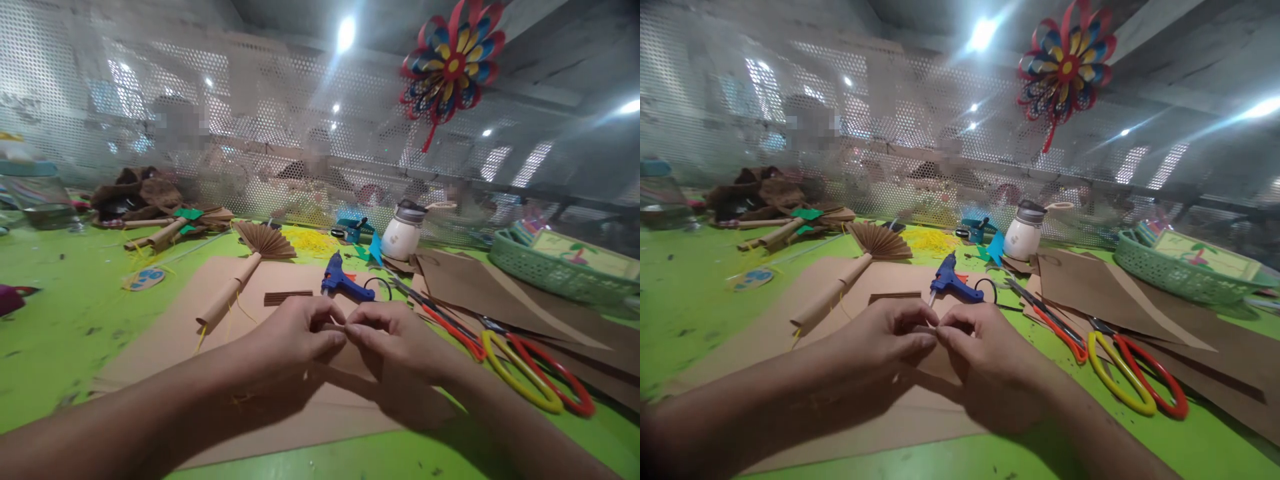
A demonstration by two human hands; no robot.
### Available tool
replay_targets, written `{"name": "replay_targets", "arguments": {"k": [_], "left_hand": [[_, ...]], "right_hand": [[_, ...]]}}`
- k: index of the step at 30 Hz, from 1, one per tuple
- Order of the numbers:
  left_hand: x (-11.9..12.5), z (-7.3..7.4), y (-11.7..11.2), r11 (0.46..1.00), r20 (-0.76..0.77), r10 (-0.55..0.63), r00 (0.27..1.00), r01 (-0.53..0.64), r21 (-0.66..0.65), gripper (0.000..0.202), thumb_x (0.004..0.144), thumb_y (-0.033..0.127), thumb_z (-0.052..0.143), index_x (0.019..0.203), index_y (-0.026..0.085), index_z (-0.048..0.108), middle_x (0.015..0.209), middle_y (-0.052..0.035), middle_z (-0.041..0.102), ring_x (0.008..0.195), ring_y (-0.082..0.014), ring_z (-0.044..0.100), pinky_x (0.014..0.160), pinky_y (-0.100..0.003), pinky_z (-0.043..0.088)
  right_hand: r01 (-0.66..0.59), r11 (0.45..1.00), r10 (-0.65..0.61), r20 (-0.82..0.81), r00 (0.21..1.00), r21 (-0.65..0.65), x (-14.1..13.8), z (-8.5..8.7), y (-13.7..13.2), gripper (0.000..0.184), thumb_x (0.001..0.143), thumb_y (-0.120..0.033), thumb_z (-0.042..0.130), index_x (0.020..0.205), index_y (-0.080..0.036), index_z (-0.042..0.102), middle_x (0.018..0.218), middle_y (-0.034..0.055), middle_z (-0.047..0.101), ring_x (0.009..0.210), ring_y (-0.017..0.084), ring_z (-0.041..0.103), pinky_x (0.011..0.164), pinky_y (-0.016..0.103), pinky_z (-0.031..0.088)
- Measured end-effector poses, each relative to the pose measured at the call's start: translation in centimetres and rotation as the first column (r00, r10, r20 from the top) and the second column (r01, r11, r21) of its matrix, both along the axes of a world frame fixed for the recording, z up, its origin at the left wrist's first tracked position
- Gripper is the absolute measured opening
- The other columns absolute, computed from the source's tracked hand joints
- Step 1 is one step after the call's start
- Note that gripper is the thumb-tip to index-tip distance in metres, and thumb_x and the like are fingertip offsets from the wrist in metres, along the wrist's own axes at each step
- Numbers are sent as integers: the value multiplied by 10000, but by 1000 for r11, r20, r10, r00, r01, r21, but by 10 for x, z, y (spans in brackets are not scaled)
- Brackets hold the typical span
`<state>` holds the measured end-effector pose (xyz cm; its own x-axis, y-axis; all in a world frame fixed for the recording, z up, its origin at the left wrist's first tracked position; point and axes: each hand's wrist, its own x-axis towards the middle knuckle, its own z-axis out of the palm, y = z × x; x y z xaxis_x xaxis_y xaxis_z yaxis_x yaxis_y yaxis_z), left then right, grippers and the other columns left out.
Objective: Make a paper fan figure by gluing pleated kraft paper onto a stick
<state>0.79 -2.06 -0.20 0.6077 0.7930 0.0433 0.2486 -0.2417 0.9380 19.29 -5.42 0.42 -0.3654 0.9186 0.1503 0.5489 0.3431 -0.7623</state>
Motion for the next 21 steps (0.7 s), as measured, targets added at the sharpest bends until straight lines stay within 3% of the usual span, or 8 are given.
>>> {"name": "replay_targets", "arguments": {"k": [4,8,14,19,21], "left_hand": [[1,2,3,998,73,47,996,-44,-40,110,703,243,616,726,140,646,498,45,518,485,-100,454,488,-221,322],[-1,10,4,992,191,95,977,-76,-103,123,668,243,660,712,129,649,532,32,555,477,-93,468,504,-230,346],[1,9,0,989,234,105,966,-77,-125,87,673,202,669,716,136,632,551,31,553,500,-91,467,505,-228,348],[0,15,-7,964,332,64,941,27,-263,157,690,200,679,829,146,630,709,-1,605,587,-104,509,556,-239,384],[-1,17,-9,953,320,32,947,68,-295,163,715,231,679,846,142,641,687,1,587,591,-104,498,561,-236,367]], "right_hand": [[43,991,-77,-277,958,-128,1,-5,3,68,780,-210,610,783,-162,658,599,-20,559,528,99,500,507,229,379],[22,982,-113,-489,865,-189,3,-7,5,146,716,-249,695,837,-167,688,586,-24,571,446,88,501,467,237,386],[37,985,-123,-536,835,-168,3,-7,4,104,713,-228,696,802,-184,729,529,-39,549,430,81,496,461,234,359],[44,989,-112,-515,850,-144,1,-8,3,105,722,-225,690,801,-184,745,535,-32,548,426,81,489,449,235,359],[43,995,-87,-515,853,-95,0,-9,2,91,732,-224,687,789,-183,746,561,-25,550,433,83,504,446,234,373]]}}
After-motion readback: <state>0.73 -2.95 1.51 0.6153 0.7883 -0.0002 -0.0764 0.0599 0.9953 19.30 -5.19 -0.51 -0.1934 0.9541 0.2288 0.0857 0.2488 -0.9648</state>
